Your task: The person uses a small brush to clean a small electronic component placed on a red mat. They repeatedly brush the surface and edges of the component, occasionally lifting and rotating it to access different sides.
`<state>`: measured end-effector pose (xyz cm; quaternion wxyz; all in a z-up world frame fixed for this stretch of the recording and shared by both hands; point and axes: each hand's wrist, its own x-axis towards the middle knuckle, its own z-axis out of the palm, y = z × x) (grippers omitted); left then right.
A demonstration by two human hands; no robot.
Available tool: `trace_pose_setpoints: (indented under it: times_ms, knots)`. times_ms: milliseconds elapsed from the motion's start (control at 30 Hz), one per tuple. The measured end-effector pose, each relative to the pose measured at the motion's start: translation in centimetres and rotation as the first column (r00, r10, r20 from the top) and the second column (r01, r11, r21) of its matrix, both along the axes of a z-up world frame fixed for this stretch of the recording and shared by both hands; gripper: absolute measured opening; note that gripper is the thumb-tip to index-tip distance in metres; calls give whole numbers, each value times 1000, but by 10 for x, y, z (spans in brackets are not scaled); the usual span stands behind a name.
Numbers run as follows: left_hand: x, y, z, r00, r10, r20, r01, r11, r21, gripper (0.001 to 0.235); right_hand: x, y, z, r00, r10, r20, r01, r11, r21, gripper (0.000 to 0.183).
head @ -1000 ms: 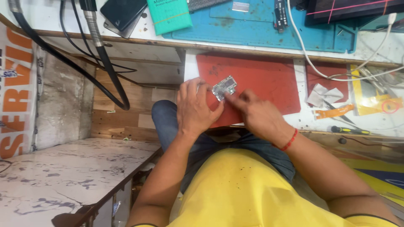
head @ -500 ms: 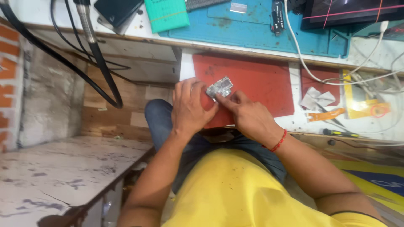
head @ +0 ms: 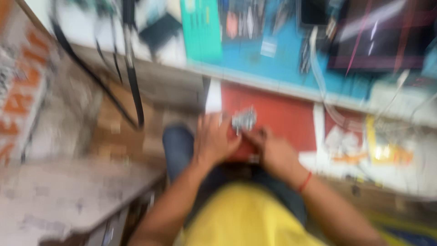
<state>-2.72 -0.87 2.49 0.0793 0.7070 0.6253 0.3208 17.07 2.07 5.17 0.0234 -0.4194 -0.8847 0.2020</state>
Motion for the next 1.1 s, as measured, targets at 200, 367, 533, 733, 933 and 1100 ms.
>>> trace_pose_setpoints:
  times_ms: [200, 367, 533, 733, 933, 1100]
  knots:
    - [10, -22, -20, 998, -5, 57, 5, 1000, 4, 46, 20, -12, -21, 983, -171, 73, 177, 981, -81, 71]
    - [3, -14, -17, 996, -37, 84, 37, 999, 0, 48, 19, -11, -27, 958, -286, -20, 285, 957, -51, 68]
    - [-9, -8, 1, 989, -42, 145, 70, 979, -193, 41, 19, -18, -28, 987, -160, 23, 162, 981, -107, 69]
    - [-10, -3, 3, 990, -70, 121, 77, 996, -55, 44, 13, -5, -19, 989, -140, 53, 145, 985, -92, 70]
    - [-6, -12, -13, 995, -53, 88, 60, 995, -75, 44, 18, -17, -29, 981, -188, 42, 191, 978, -86, 67]
    - [-7, -11, -10, 994, -70, 84, 75, 996, -50, 44, 16, -12, -28, 976, -216, -7, 216, 975, -52, 68]
